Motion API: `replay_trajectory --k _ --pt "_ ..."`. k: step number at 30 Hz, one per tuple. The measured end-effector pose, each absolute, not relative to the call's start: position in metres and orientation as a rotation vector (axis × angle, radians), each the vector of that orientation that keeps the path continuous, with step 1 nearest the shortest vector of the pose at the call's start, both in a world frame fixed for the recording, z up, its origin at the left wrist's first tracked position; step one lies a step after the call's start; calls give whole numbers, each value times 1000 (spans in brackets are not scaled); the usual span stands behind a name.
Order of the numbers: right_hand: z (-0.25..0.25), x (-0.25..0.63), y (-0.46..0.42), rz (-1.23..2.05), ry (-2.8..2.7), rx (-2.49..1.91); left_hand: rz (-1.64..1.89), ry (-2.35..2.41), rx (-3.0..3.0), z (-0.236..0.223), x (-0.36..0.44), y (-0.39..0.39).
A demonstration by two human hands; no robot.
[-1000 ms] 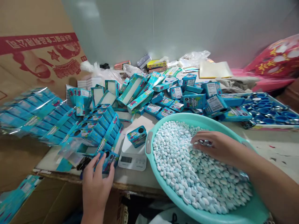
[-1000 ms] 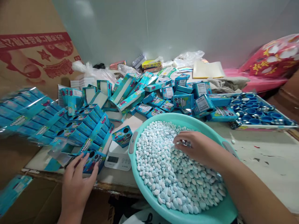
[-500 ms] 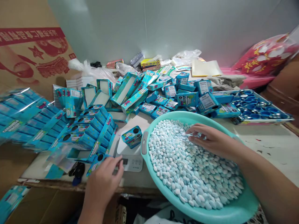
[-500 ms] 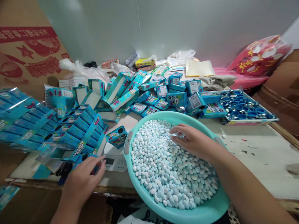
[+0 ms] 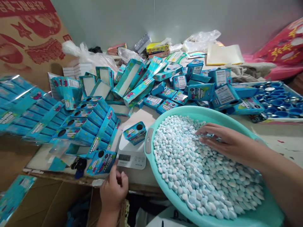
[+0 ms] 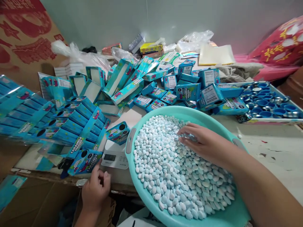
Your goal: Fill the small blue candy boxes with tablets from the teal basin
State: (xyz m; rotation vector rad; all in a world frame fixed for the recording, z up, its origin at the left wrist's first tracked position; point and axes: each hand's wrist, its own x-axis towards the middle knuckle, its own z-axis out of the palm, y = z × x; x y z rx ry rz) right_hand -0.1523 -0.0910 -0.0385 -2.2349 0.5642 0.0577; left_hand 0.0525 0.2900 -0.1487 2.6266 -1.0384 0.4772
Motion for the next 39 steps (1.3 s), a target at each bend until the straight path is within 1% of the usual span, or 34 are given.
replay_trajectory --k 5,13,18,22,26,30,36,39 --pt "-39 -154 -94 103 592 -2241 549 -1255 2562 -146 57 291" --pt "-41 -154 -95 103 597 -2298 591 -1282 2450 -151 58 295" --pt "-43 -154 -96 94 599 -2299 518 -1358 2410 -148 59 295" --pt "-42 -153 -95 84 605 -2304 589 -1366 2382 -150 59 297" --pt "-40 -152 -89 -40 629 -2355 610 -1293 2371 -153 58 299" --pt "-29 -144 -63 -217 440 -2557 617 -1292 2278 -153 58 298" --pt "-11 -109 -10 -174 72 -2833 604 -1278 2164 -155 58 297" --pt "-11 -88 -4 -53 -51 -2871 570 -1243 2146 -154 57 298"
